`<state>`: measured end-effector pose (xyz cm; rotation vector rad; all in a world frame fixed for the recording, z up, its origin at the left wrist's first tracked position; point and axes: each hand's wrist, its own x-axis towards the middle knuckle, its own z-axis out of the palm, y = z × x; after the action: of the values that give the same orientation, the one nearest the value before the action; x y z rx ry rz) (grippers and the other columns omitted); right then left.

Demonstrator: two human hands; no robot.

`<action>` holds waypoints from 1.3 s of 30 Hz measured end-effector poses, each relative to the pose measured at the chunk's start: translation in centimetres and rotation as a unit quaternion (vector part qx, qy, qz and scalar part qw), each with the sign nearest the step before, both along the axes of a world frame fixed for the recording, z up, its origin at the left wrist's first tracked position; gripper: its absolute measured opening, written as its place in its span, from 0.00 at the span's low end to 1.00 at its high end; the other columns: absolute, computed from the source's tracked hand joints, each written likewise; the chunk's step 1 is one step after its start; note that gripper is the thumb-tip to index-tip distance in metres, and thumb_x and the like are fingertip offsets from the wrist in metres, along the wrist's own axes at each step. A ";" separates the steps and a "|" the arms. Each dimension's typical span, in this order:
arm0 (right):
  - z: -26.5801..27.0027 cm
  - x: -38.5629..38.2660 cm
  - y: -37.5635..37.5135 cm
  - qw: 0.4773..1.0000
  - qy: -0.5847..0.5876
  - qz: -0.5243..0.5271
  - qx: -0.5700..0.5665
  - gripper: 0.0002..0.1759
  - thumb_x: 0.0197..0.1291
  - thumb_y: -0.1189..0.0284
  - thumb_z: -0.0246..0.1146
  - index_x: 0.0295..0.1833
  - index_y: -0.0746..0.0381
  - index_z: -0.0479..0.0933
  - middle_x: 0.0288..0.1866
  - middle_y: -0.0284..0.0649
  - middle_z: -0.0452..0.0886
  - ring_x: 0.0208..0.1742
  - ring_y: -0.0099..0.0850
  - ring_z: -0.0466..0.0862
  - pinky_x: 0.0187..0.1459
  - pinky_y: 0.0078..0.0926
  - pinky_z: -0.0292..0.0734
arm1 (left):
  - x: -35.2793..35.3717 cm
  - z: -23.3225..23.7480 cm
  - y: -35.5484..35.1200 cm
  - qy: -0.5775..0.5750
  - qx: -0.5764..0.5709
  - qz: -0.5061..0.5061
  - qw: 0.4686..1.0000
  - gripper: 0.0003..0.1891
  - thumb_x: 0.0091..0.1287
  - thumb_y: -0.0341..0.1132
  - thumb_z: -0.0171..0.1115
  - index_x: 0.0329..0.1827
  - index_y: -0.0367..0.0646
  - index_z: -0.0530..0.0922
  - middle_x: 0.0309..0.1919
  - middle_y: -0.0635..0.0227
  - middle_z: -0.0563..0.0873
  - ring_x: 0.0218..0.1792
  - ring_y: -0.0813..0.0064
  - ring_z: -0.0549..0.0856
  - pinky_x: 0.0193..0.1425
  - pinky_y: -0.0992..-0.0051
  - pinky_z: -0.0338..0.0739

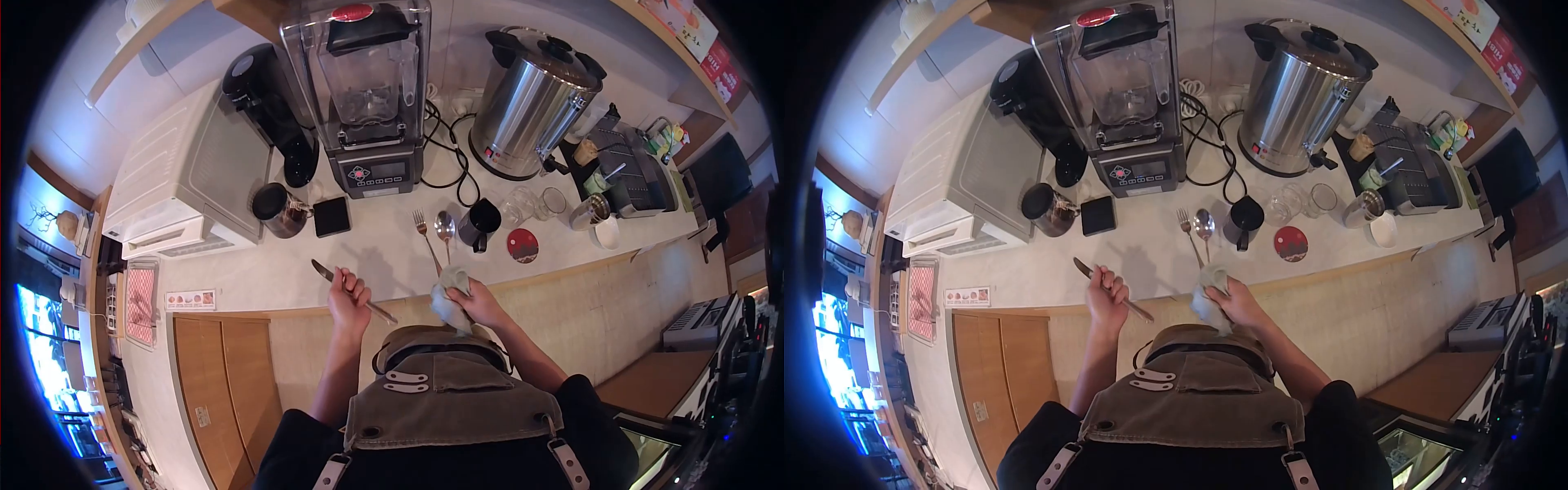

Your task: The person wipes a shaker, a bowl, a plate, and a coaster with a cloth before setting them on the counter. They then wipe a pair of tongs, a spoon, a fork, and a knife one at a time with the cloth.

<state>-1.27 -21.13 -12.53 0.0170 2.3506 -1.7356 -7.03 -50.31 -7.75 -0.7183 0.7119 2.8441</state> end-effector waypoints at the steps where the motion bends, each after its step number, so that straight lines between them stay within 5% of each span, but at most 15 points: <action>1: -0.8 0.5 0.6 1.000 -0.005 0.016 -0.003 0.14 0.70 0.65 0.62 0.52 0.64 0.77 0.39 0.40 0.84 0.34 0.25 0.80 0.38 0.30 0.77 | 0.9 -0.7 -0.3 -0.007 0.020 -0.017 1.000 0.13 0.81 0.43 0.47 0.38 0.49 0.72 0.20 0.80 0.65 0.18 0.85 0.60 0.16 0.82 0.52; 11: 0.1 -0.8 1.3 0.989 -0.127 -0.082 0.006 0.16 0.65 0.64 0.66 0.45 0.69 0.82 0.32 0.39 0.85 0.33 0.28 0.82 0.40 0.33 0.77 | 6.0 -1.5 2.1 -0.036 0.075 -0.131 0.988 0.14 0.81 0.45 0.48 0.40 0.47 0.73 0.21 0.79 0.65 0.18 0.85 0.61 0.16 0.82 0.54; 20: -2.1 -2.3 -0.3 0.978 0.030 -0.177 0.105 0.23 0.60 0.57 0.71 0.48 0.66 0.83 0.39 0.52 0.88 0.43 0.46 0.89 0.46 0.36 0.80 | 6.8 -0.8 1.2 -0.023 0.081 -0.158 0.984 0.14 0.81 0.45 0.47 0.41 0.46 0.74 0.22 0.78 0.65 0.19 0.84 0.62 0.18 0.83 0.56; 23: -4.1 -1.5 0.3 0.972 -0.015 -0.196 0.129 0.24 0.59 0.56 0.72 0.48 0.67 0.83 0.37 0.49 0.88 0.41 0.40 0.89 0.45 0.36 0.80 | 7.4 -0.6 1.2 -0.011 0.070 -0.189 0.979 0.13 0.81 0.44 0.48 0.44 0.46 0.74 0.23 0.78 0.67 0.21 0.84 0.63 0.20 0.82 0.59; 29: -4.3 3.3 0.4 0.970 -0.092 -0.215 -0.066 0.23 0.67 0.55 0.67 0.50 0.66 0.82 0.40 0.38 0.87 0.42 0.29 0.87 0.44 0.32 0.81 | 8.6 -0.2 1.1 0.008 0.028 -0.347 0.938 0.12 0.80 0.41 0.51 0.55 0.44 0.73 0.30 0.73 0.72 0.28 0.77 0.74 0.33 0.74 0.71; 32: -2.8 5.6 -0.2 0.896 -0.162 -0.271 -0.313 0.22 0.70 0.56 0.64 0.55 0.65 0.79 0.45 0.39 0.86 0.44 0.30 0.87 0.46 0.30 0.83 | 9.5 0.0 1.2 0.055 0.008 -0.450 0.891 0.13 0.81 0.40 0.49 0.59 0.42 0.72 0.34 0.70 0.76 0.32 0.75 0.78 0.38 0.71 0.77; 35: 0.1 7.6 -0.7 0.844 -0.198 -0.199 -0.457 0.25 0.71 0.53 0.62 0.58 0.64 0.77 0.49 0.40 0.85 0.47 0.30 0.86 0.49 0.34 0.83 | 9.8 1.0 1.4 0.132 -0.079 -0.487 0.860 0.14 0.82 0.40 0.47 0.60 0.42 0.72 0.35 0.69 0.78 0.30 0.77 0.78 0.38 0.73 0.77; 39: 1.4 7.6 -5.3 0.886 -0.178 -0.116 -0.412 0.22 0.73 0.55 0.60 0.56 0.64 0.78 0.50 0.40 0.84 0.47 0.33 0.86 0.47 0.34 0.83 | 8.8 2.5 1.7 0.171 -0.197 -0.562 0.785 0.12 0.82 0.40 0.45 0.56 0.42 0.73 0.34 0.70 0.79 0.30 0.79 0.77 0.38 0.76 0.76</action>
<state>6.37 -26.41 -11.12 0.4464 1.2619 -2.4522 1.78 -48.58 -5.24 0.2291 1.2498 1.6958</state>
